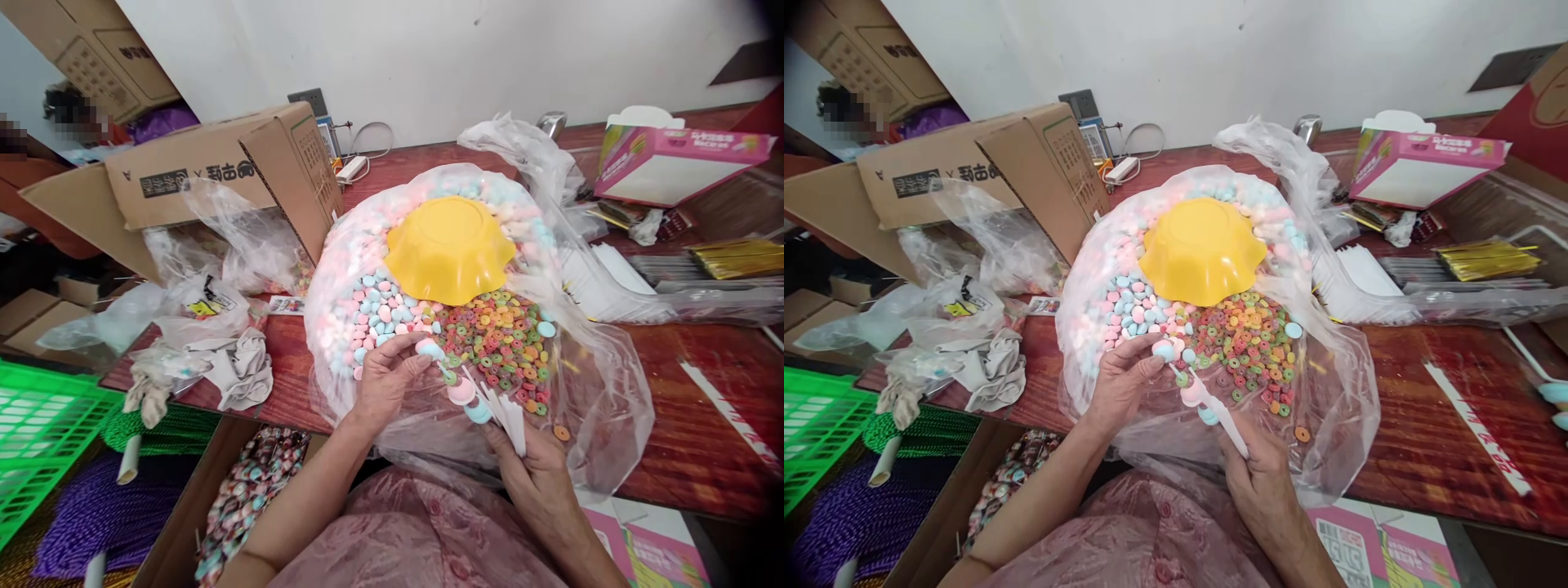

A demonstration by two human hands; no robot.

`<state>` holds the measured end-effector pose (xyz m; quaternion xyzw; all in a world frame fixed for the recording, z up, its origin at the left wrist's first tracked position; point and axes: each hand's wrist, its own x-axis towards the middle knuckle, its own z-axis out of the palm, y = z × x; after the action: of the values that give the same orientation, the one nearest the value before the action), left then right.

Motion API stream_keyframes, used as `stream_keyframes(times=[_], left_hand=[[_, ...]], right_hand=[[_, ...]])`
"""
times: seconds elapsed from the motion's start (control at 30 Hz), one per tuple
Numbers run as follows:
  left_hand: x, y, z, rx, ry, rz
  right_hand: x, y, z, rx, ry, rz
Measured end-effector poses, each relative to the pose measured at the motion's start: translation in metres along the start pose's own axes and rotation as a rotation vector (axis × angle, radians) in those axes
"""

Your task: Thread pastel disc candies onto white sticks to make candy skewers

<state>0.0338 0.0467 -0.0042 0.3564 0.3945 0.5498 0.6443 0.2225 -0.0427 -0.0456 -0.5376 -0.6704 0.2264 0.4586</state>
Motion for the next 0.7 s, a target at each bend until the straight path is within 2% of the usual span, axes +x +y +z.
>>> stream_keyframes(times=[0.23,0.33,0.43,0.6,0.7], left_hand=[[-0.002,-0.008,-0.001,-0.005,0.015,0.024],[-0.001,-0.013,-0.004,0.062,0.005,0.083],[0.0,-0.015,-0.007,0.22,-0.006,0.241],[0.002,-0.014,-0.013,0.566,-0.07,0.655],[0.003,-0.014,-0.014,0.671,-0.111,0.831]], right_hand=[[0.0,0.006,0.003,0.036,-0.042,0.005],[0.001,0.006,0.003,0.035,-0.064,0.021],[0.002,0.005,0.001,0.004,-0.076,0.013],[0.003,0.004,0.001,0.009,-0.074,0.015],[0.003,0.003,0.004,0.056,-0.03,0.03]])
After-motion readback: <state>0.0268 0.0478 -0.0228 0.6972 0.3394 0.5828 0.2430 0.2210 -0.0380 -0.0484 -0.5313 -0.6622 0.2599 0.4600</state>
